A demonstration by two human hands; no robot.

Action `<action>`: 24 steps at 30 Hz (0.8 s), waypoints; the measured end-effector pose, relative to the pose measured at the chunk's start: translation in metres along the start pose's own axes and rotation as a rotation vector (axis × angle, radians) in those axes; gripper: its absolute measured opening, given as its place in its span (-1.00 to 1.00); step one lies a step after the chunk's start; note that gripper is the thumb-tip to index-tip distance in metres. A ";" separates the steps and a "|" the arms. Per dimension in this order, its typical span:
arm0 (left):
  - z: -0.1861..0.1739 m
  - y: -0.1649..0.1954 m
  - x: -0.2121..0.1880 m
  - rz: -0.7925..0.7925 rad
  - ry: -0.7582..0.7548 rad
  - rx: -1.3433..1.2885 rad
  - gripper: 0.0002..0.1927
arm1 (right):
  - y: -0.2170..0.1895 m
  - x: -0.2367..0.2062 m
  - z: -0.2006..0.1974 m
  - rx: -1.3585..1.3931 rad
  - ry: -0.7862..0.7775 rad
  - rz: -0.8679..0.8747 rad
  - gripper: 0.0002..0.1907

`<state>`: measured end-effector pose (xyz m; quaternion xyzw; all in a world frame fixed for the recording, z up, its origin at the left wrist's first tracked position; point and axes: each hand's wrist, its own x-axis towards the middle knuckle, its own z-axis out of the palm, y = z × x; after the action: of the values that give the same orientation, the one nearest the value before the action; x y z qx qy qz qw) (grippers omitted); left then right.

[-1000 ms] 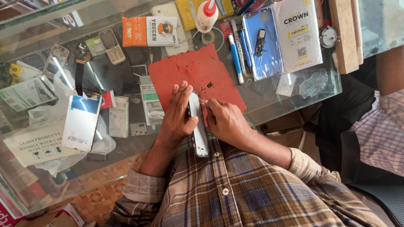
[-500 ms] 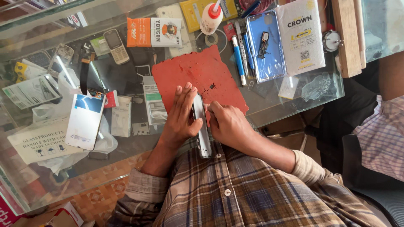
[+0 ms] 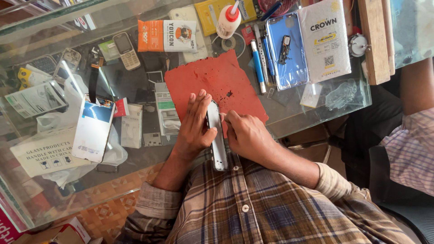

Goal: The person holds a disassembled phone frame and scrapes old adhesive and residue from its edges with a small blade tool. They apply liquid from a bottle onto the frame, continue scraping around the perimeter, and wipe debris from the red mat while working.

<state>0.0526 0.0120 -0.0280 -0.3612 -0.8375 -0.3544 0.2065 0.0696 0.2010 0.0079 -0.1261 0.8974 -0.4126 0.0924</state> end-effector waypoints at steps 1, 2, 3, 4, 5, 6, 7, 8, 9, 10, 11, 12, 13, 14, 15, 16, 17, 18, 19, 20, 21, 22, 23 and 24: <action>0.000 -0.002 -0.002 -0.018 -0.004 -0.022 -0.73 | 0.001 0.001 0.002 -0.017 0.000 0.013 -0.90; 0.001 -0.002 -0.005 -0.040 -0.009 -0.048 -0.75 | 0.002 0.001 0.003 -0.033 -0.004 0.031 -0.90; 0.001 -0.004 -0.008 -0.060 -0.013 -0.072 -0.78 | 0.003 0.002 0.004 -0.031 0.023 0.020 -0.90; 0.004 -0.006 -0.011 -0.093 0.018 -0.158 -0.79 | 0.005 0.003 0.006 -0.033 0.051 0.005 -0.89; 0.005 -0.009 -0.014 -0.128 0.046 -0.238 -0.78 | 0.006 0.005 0.007 -0.029 0.078 -0.013 -0.87; 0.007 -0.011 -0.019 -0.167 0.070 -0.321 -0.76 | 0.008 0.008 0.008 -0.003 0.084 -0.056 -0.86; 0.012 -0.011 -0.023 -0.213 0.109 -0.356 -0.68 | 0.010 0.010 0.007 0.016 0.092 -0.095 -0.85; 0.017 -0.012 -0.025 -0.255 0.151 -0.388 -0.60 | 0.013 0.013 0.007 0.035 0.104 -0.139 -0.84; 0.024 -0.012 -0.027 -0.300 0.192 -0.423 -0.51 | 0.015 0.015 0.007 0.039 0.110 -0.165 -0.83; 0.030 -0.012 -0.029 -0.346 0.234 -0.456 -0.43 | 0.017 0.017 0.006 0.045 0.116 -0.192 -0.82; 0.033 -0.013 -0.031 -0.392 0.273 -0.484 -0.35 | 0.018 0.018 0.005 0.054 0.123 -0.221 -0.81; 0.036 -0.013 -0.032 -0.438 0.313 -0.515 -0.27 | 0.019 0.019 0.004 0.034 0.107 -0.212 -0.81; 0.038 -0.014 -0.033 -0.435 0.297 -0.479 -0.22 | 0.020 0.019 0.002 0.010 0.090 -0.203 -0.82; 0.037 -0.015 -0.033 -0.432 0.280 -0.437 -0.17 | 0.020 0.019 0.001 -0.010 0.074 -0.198 -0.83; 0.035 -0.016 -0.033 -0.429 0.261 -0.394 -0.12 | 0.019 0.019 0.000 -0.037 0.059 -0.185 -0.83; 0.035 -0.017 -0.032 -0.427 0.260 -0.412 -0.13 | 0.019 0.019 -0.002 -0.068 0.046 -0.175 -0.83; 0.034 -0.018 -0.030 -0.423 0.260 -0.426 -0.14 | 0.019 0.020 -0.003 -0.097 0.035 -0.169 -0.83; 0.033 -0.017 -0.030 -0.424 0.257 -0.444 -0.15 | 0.018 0.021 -0.004 -0.071 0.053 -0.194 -0.82; 0.033 -0.017 -0.029 -0.428 0.258 -0.442 -0.15 | 0.018 0.022 -0.004 -0.051 0.071 -0.217 -0.81; 0.033 -0.018 -0.027 -0.428 0.261 -0.437 -0.15 | 0.018 0.023 -0.005 -0.029 0.089 -0.243 -0.80; 0.033 -0.017 -0.028 -0.437 0.261 -0.433 -0.15 | 0.017 0.023 -0.006 -0.042 0.071 -0.233 -0.83; 0.033 -0.016 -0.029 -0.435 0.263 -0.450 -0.15 | 0.017 0.024 -0.006 -0.055 0.053 -0.224 -0.85; 0.033 -0.017 -0.031 -0.429 0.264 -0.464 -0.16 | 0.017 0.024 -0.007 -0.066 0.039 -0.218 -0.87; 0.034 -0.018 -0.032 -0.425 0.266 -0.480 -0.17 | 0.018 0.024 -0.008 -0.055 0.049 -0.226 -0.85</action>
<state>0.0575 0.0134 -0.0776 -0.1678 -0.7525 -0.6201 0.1448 0.0422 0.2105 -0.0019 -0.2189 0.8904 -0.3987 0.0198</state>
